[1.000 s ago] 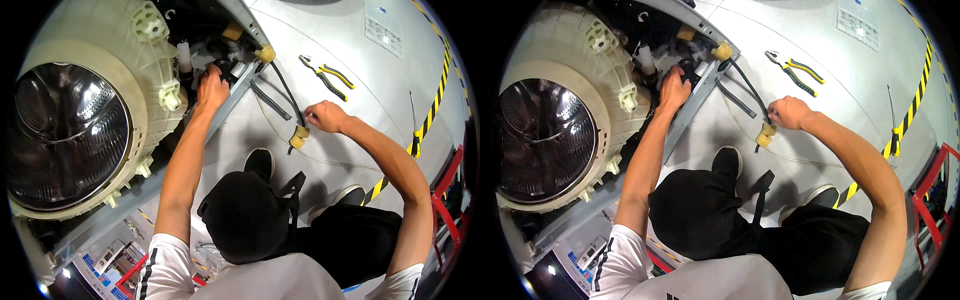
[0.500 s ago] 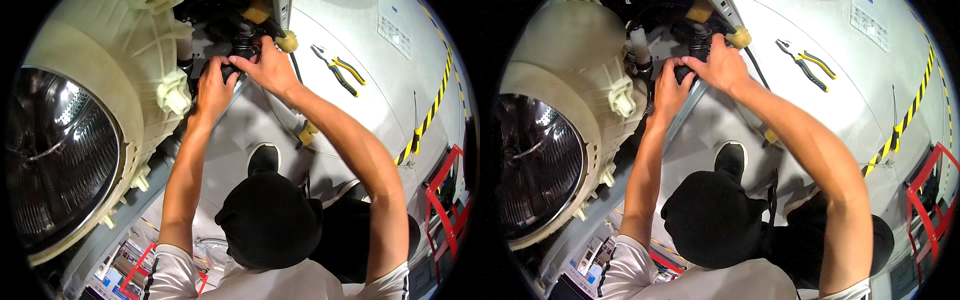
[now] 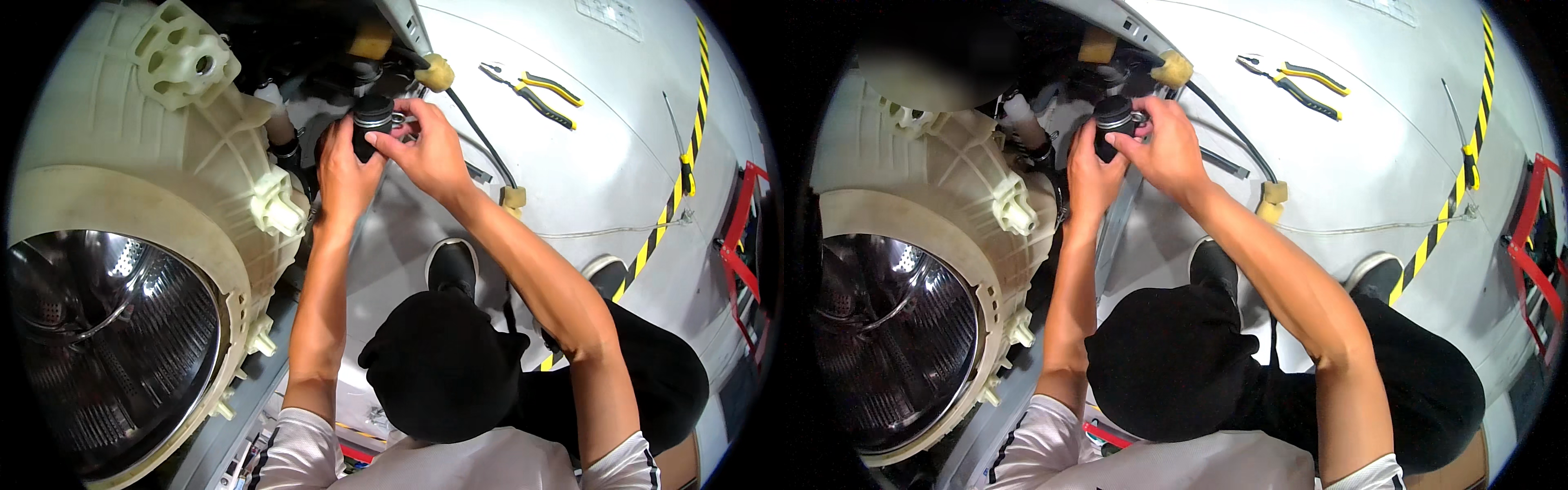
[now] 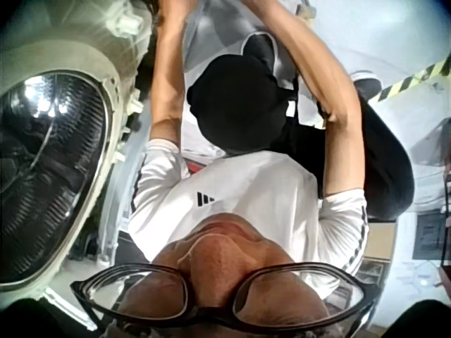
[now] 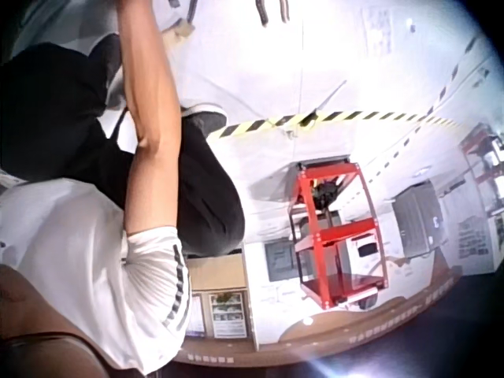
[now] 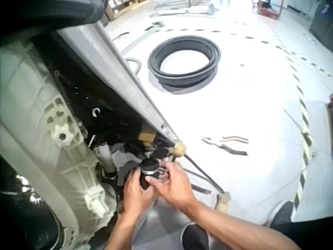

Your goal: The person picks up a large black gasket from the floor, holds it while looking at a washing machine with its front panel removed, then puts it down and uses a pair of pliers and a screwdriver to detach a pump or filter assembly from the bottom of the machine's drum.

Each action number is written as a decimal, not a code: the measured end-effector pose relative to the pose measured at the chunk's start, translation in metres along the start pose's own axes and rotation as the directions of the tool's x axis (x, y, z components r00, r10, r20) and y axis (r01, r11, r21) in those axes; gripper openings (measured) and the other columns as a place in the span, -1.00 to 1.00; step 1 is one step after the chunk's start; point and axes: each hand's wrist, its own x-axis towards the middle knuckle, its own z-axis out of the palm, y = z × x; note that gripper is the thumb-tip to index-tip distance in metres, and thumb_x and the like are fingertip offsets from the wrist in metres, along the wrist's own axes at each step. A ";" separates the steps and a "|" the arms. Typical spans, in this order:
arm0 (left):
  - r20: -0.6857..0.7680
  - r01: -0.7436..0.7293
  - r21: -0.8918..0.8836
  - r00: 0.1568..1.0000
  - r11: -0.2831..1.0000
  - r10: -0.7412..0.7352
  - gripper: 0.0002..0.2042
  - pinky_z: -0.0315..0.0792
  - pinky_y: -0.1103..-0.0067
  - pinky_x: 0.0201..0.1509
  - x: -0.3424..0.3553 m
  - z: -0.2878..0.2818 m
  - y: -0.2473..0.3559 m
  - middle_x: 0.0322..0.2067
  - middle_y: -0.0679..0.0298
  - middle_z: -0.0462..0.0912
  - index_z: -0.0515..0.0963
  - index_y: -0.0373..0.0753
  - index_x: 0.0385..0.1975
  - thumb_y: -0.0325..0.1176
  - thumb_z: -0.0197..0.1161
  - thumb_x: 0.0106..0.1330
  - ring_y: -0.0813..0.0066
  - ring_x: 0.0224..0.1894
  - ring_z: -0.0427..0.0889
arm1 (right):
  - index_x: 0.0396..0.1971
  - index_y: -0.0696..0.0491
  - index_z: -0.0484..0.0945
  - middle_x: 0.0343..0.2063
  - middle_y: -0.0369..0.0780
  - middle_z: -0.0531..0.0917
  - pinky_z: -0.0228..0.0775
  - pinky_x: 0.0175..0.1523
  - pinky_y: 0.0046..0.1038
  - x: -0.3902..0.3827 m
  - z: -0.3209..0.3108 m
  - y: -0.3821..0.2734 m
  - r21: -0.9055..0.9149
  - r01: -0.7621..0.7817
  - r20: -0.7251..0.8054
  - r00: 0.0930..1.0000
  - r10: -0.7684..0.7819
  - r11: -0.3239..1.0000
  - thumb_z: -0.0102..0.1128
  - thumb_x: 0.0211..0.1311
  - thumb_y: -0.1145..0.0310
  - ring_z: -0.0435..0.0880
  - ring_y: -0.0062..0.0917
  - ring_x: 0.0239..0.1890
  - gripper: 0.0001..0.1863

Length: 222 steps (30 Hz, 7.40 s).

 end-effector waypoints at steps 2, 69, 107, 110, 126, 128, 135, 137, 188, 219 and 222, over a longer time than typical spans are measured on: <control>0.039 -0.030 -0.035 0.999 0.999 0.031 -0.44 0.35 0.28 0.11 -0.002 -0.002 -0.005 -0.01 -0.05 0.52 0.40 -0.36 0.09 -0.41 0.41 0.04 -0.07 0.04 0.46 | -0.03 0.20 0.49 -0.24 -0.19 0.63 0.49 -0.12 -0.56 -0.005 -0.003 0.009 0.026 0.105 -0.027 0.994 -0.104 0.994 0.45 0.04 0.35 0.58 -0.59 -0.28 -0.50; 0.136 -0.250 0.140 0.963 0.958 0.231 -0.63 0.21 0.29 0.20 -0.018 -0.009 -0.012 -0.19 0.21 0.67 0.61 -0.34 -0.15 -0.26 0.40 0.09 0.17 0.08 0.47 | -0.63 0.22 0.49 -0.78 -0.18 0.37 0.17 -0.53 -0.43 -0.013 -0.035 0.035 -0.119 -0.138 0.414 0.893 0.175 0.983 0.23 0.24 0.03 0.23 -0.52 -0.68 -0.49; 0.112 -0.201 0.137 0.976 0.970 0.187 -0.66 0.11 0.05 0.29 -0.012 -0.008 0.010 -0.28 0.24 0.68 0.58 -0.32 -0.13 -0.32 0.37 0.11 0.24 0.08 0.51 | -0.57 0.24 0.57 -0.75 0.03 0.45 0.22 -0.51 -0.29 -0.009 -0.029 0.039 -0.126 0.011 0.304 0.952 0.028 0.992 0.06 0.34 0.05 0.39 -0.22 -0.70 -0.48; 0.092 -0.211 0.116 0.975 0.971 0.201 -0.70 0.13 0.09 0.27 -0.011 -0.008 0.007 -0.31 0.25 0.69 0.59 -0.31 -0.18 -0.34 0.37 0.12 0.26 0.05 0.53 | -0.60 0.25 0.55 -0.76 0.02 0.43 0.21 -0.52 -0.30 -0.010 -0.029 0.033 -0.173 0.012 0.299 0.953 0.041 0.985 0.06 0.34 0.04 0.36 -0.21 -0.71 -0.46; 0.018 -0.210 0.091 0.978 0.973 0.209 -0.76 0.14 0.15 0.26 -0.016 -0.001 -0.001 -0.35 0.18 0.68 0.61 -0.36 -0.24 -0.35 0.33 0.17 0.26 0.00 0.54 | -0.64 0.24 0.45 -0.73 0.06 0.41 0.22 -0.47 -0.19 -0.008 -0.037 0.022 -0.190 0.040 0.404 0.914 0.041 0.981 0.04 0.31 0.11 0.38 -0.04 -0.65 -0.51; 0.013 -0.218 0.094 0.976 0.971 0.218 -0.77 0.15 0.15 0.26 -0.015 0.001 -0.003 -0.36 0.16 0.68 0.61 -0.36 -0.25 -0.36 0.33 0.16 0.26 -0.01 0.54 | -0.66 0.24 0.45 -0.74 0.06 0.40 0.21 -0.49 -0.20 -0.008 -0.035 0.021 -0.186 0.030 0.385 0.922 0.045 0.982 0.05 0.31 0.10 0.36 -0.06 -0.67 -0.50; -0.008 -0.208 0.098 0.978 0.973 0.210 -0.73 0.16 0.17 0.27 -0.018 0.004 -0.009 -0.31 0.12 0.68 0.61 -0.40 -0.24 -0.36 0.35 0.12 0.24 0.00 0.54 | -0.65 0.24 0.45 -0.76 -0.04 0.35 0.15 -0.52 -0.27 -0.010 -0.032 0.013 -0.190 -0.013 0.381 0.921 0.086 0.982 0.05 0.32 0.08 0.26 -0.25 -0.68 -0.49; -0.008 -0.215 0.051 0.977 0.975 0.215 -0.70 0.15 0.19 0.29 -0.018 0.001 -0.011 -0.24 0.09 0.66 0.60 -0.41 -0.23 -0.35 0.37 0.10 0.24 0.02 0.54 | -0.65 0.24 0.44 -0.80 -0.23 0.25 0.04 -0.56 -0.38 -0.010 -0.032 0.014 -0.168 0.005 0.390 0.919 0.062 0.986 0.05 0.36 0.11 0.15 -0.58 -0.67 -0.50; -0.113 -0.240 0.135 0.960 0.961 0.256 -0.71 0.15 0.11 0.26 -0.021 0.012 -0.004 -0.34 0.24 0.67 0.59 -0.35 -0.35 -0.47 0.42 -0.12 0.28 -0.02 0.55 | -0.74 0.28 0.55 -0.82 0.05 0.43 0.30 -0.51 -0.23 -0.006 -0.028 -0.007 -0.312 -0.129 0.343 0.909 0.238 0.941 0.08 0.23 -0.13 0.43 -0.07 -0.72 -0.31; -0.042 -0.171 0.292 0.981 0.941 0.191 -0.88 0.25 0.18 0.18 -0.006 0.018 0.003 -0.55 0.31 0.65 0.61 -0.15 -0.66 -0.29 0.36 -0.18 0.31 -0.24 0.57 | -0.82 0.17 0.45 -0.82 -0.04 0.45 0.27 -0.59 -0.28 -0.025 -0.030 0.013 -0.325 0.179 0.285 0.955 -0.085 0.929 0.21 0.18 0.05 0.47 -0.14 -0.75 -0.46; -0.064 -0.167 0.297 0.979 0.940 0.194 -0.89 0.26 0.18 0.17 -0.008 0.019 0.001 -0.56 0.31 0.64 0.62 -0.14 -0.65 -0.33 0.37 -0.20 0.30 -0.24 0.57 | -0.84 0.15 0.46 -0.83 -0.04 0.45 0.28 -0.59 -0.28 -0.025 -0.028 0.010 -0.364 0.202 0.279 0.955 -0.101 0.909 0.21 0.18 0.06 0.48 -0.13 -0.75 -0.46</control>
